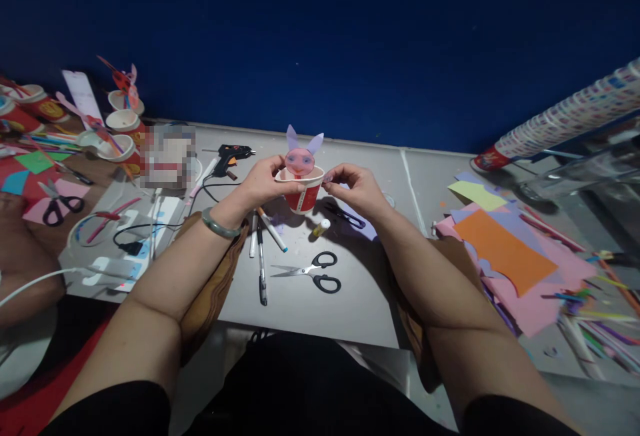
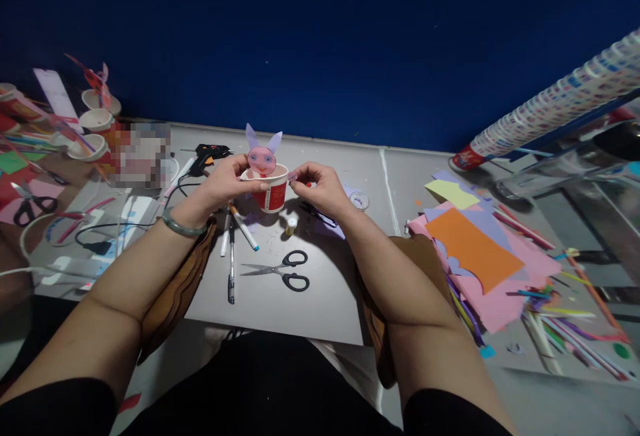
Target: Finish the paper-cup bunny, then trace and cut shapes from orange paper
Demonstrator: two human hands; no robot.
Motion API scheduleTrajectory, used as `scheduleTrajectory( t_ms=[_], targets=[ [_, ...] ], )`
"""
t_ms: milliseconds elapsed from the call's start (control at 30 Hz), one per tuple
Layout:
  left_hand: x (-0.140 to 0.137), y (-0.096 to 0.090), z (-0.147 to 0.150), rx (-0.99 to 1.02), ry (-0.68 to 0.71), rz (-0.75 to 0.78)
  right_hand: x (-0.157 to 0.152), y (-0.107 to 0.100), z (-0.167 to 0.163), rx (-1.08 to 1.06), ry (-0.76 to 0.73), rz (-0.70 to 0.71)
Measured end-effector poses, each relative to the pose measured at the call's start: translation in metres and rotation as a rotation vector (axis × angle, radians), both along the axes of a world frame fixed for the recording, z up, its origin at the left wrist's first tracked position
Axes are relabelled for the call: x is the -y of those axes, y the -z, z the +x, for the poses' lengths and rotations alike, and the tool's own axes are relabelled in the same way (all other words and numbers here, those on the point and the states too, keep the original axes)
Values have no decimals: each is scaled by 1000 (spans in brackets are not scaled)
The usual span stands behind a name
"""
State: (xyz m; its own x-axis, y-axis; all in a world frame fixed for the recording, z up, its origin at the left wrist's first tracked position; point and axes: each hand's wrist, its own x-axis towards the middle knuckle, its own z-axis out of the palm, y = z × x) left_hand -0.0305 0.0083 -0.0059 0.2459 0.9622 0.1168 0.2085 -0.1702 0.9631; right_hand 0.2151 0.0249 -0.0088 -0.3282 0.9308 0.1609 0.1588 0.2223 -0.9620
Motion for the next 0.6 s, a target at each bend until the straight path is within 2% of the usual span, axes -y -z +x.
scheduleTrajectory(
  t_ms=[233, 467, 600],
  targets=[
    [1, -2, 2, 21, 13, -11, 1, -2, 0, -13, -11, 28],
    [0, 4, 2, 44, 19, 5, 1, -2, 1, 15, -24, 64],
    [-1, 4, 1, 35, 13, -7, 1, -2, 1, 23, -34, 37]
  ],
)
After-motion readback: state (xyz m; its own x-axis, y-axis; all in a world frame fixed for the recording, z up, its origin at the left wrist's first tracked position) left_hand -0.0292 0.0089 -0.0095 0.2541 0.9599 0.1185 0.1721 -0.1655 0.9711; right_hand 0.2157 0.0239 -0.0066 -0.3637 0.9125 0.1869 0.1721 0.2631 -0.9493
